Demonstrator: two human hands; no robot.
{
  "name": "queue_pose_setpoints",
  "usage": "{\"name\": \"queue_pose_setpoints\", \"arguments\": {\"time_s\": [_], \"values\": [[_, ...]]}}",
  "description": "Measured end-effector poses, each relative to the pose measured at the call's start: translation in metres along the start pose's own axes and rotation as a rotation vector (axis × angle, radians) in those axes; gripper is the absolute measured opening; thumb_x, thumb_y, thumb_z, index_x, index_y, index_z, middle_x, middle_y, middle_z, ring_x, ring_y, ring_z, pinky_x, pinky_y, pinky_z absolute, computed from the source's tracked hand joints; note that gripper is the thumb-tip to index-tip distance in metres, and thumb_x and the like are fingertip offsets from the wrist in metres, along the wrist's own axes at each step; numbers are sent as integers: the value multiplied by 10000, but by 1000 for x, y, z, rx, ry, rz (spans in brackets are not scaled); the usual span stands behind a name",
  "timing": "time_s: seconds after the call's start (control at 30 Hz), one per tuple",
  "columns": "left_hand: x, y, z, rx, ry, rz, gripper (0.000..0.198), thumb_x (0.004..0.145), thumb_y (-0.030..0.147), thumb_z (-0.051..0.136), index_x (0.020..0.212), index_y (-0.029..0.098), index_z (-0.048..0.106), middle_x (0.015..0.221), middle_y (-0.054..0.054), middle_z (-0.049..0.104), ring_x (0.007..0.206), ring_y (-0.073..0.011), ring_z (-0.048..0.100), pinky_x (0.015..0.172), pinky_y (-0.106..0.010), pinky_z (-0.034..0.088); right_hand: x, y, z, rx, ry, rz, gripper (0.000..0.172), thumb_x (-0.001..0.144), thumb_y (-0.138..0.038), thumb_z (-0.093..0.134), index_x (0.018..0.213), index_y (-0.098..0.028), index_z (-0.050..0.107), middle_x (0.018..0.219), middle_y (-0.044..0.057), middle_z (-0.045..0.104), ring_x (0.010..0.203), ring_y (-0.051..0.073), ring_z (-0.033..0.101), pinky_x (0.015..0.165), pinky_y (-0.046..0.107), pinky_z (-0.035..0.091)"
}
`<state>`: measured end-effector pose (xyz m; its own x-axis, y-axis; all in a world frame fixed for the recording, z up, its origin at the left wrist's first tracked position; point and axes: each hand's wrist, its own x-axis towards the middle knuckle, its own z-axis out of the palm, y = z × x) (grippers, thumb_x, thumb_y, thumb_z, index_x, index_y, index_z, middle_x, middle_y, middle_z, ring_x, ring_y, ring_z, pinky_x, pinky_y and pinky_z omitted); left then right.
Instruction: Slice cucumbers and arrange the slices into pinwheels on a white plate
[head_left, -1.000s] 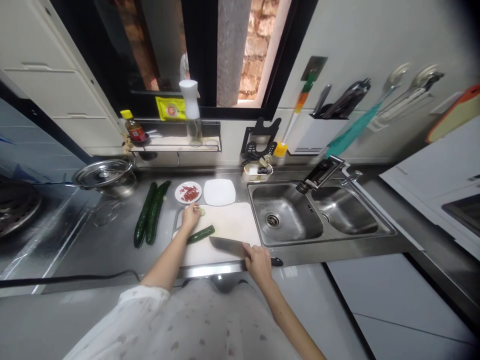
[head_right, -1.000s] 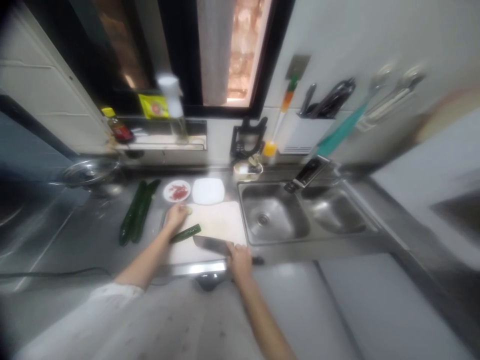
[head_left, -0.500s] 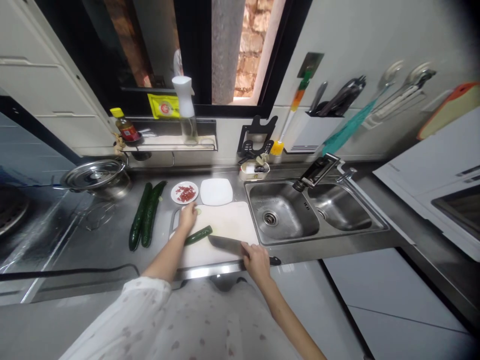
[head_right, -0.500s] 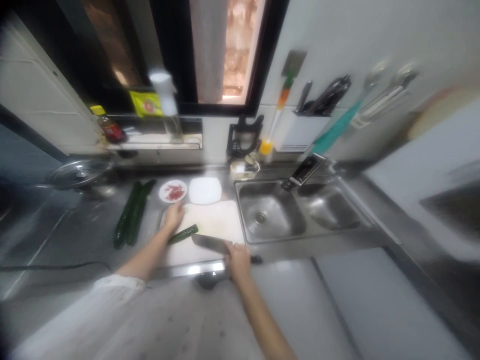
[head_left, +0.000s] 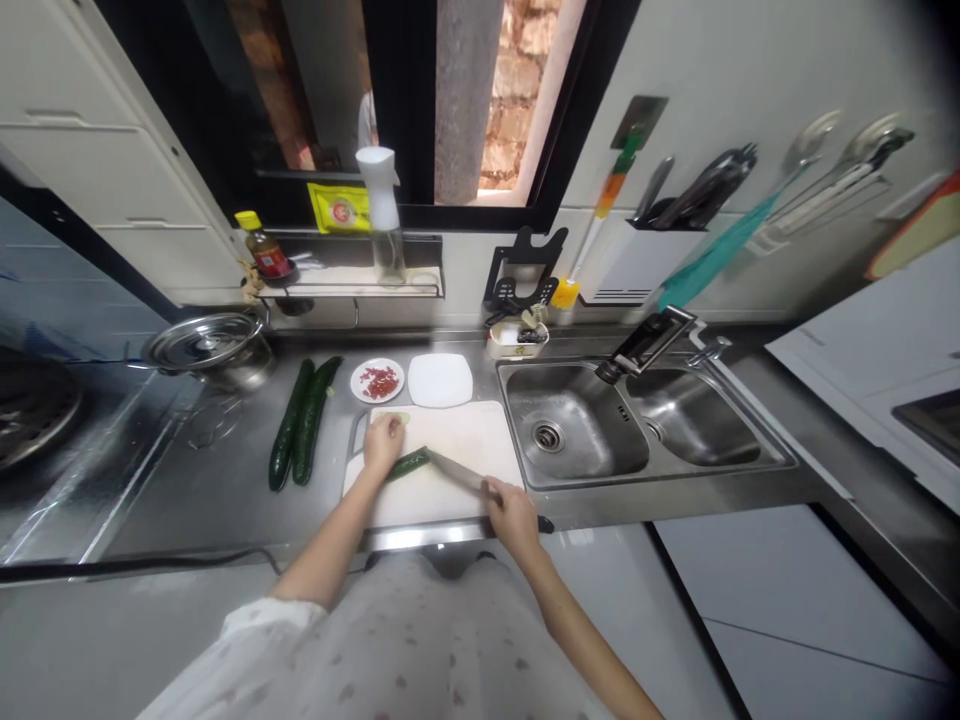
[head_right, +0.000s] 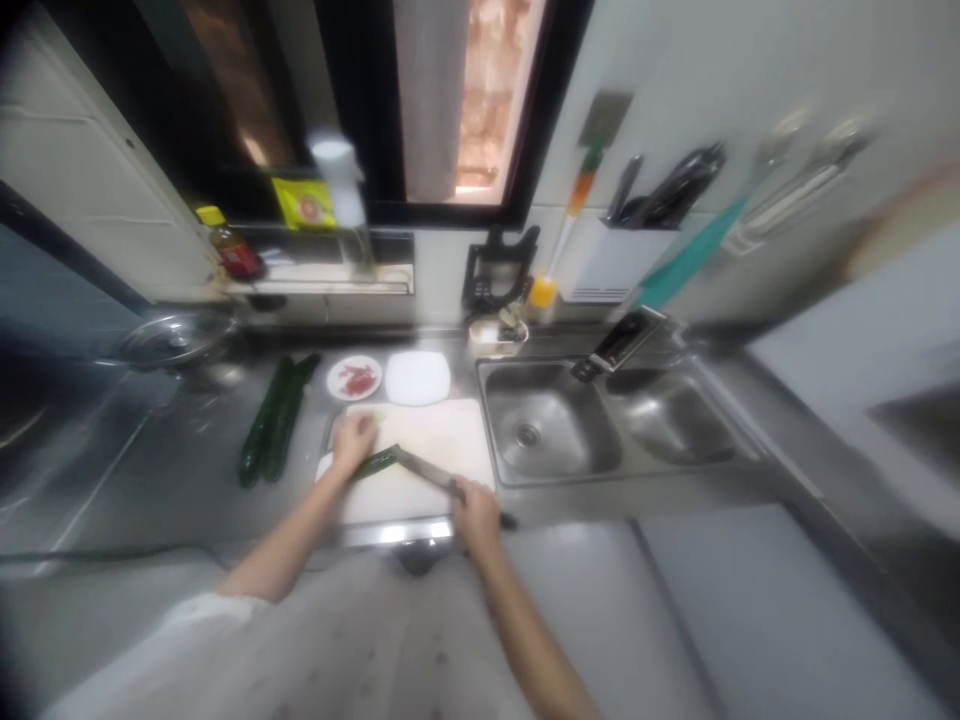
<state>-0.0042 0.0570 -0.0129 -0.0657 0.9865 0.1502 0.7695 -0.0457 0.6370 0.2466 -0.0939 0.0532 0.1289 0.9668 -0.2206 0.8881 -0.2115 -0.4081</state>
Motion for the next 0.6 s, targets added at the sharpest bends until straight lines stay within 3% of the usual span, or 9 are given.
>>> {"name": "queue_pose_setpoints", "arguments": {"time_s": [0.13, 0.27, 0.6], "values": [[-28, 3, -2, -24, -50, 162, 173, 873, 295, 533, 915, 186, 662, 907, -66, 665, 865, -210, 587, 792, -330, 452, 12, -12, -1, 117, -11, 26, 370, 943, -280, 386, 1203, -198, 637, 1143, 52, 687, 1045, 173, 609, 868, 221, 399], [-48, 6, -4, -8, -86, 324, 207, 910, 315, 509, 959, 204, 676, 942, -66, 658, 931, -212, 568, 833, -341, 441, 28, -29, -1, 25, -67, 23, 355, 967, -305, 352, 1153, -203, 637, 1001, 57, 721, 924, 173, 643, 745, 214, 397], [-58, -3, 4, 14, -132, 466, 246, 931, 293, 505, 1086, 253, 691, 965, -48, 656, 919, -179, 561, 810, -310, 441, 44, -69, 8, -115, -176, -68, 310, 932, -245, 377, 1075, -186, 645, 998, 98, 712, 922, 190, 645, 736, 242, 390]]}}
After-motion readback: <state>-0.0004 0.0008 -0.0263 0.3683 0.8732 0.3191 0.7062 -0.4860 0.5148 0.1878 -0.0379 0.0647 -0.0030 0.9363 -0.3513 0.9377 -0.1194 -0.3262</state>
